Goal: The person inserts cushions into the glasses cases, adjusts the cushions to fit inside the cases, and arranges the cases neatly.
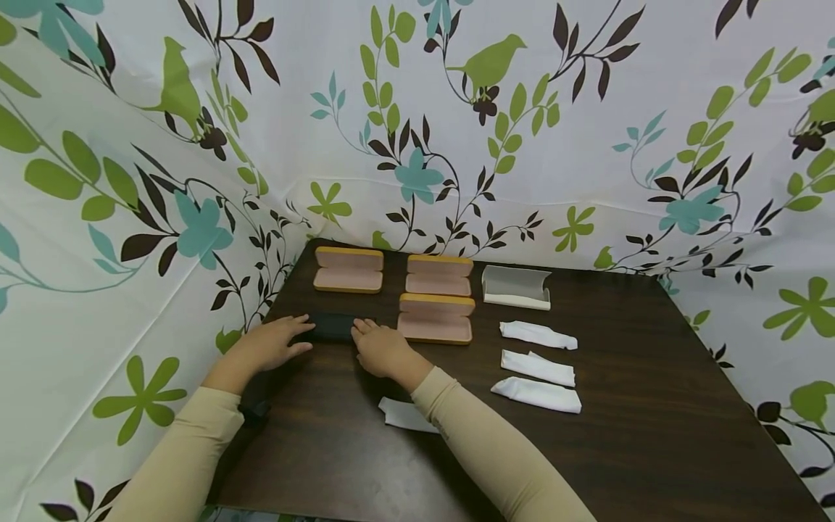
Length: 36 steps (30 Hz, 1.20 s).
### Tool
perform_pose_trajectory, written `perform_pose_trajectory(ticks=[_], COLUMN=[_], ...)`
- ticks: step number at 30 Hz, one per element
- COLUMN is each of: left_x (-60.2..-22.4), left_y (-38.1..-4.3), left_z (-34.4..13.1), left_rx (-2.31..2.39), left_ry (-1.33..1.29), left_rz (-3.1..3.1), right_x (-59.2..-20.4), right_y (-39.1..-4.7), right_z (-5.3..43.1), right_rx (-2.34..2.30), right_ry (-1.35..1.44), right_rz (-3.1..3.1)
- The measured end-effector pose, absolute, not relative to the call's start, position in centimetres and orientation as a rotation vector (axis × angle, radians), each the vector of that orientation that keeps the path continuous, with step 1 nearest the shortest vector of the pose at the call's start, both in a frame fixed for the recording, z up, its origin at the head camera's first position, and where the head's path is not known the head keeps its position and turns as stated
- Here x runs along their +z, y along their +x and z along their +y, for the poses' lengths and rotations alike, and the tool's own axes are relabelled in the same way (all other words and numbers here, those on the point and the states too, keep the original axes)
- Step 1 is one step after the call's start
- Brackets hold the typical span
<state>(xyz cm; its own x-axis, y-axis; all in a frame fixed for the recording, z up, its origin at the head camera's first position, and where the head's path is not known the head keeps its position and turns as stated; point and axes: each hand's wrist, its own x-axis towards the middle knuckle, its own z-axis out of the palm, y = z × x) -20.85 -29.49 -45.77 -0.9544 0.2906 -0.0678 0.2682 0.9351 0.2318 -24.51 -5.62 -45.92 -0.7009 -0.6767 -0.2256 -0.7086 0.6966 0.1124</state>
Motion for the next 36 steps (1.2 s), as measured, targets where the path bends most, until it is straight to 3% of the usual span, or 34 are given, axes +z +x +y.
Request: perform_pose_trajectory(ticks=[22,36], left_x=[-45.4,-46.3], left_y=[-21.7,-23.0], left_z=[-26.3,-24.3], left_rx=[0.390,0.422], left_ry=[0.538,0.609], left_rz=[3.098,3.123], right_x=[-45.7,-44.2], right_y=[-25.5,-27.3], right_z=[-3.1,-1.4], right_rx=[0.214,0.141], right_ry=[-1.208,-1.100], right_rz=[2.850,2.917])
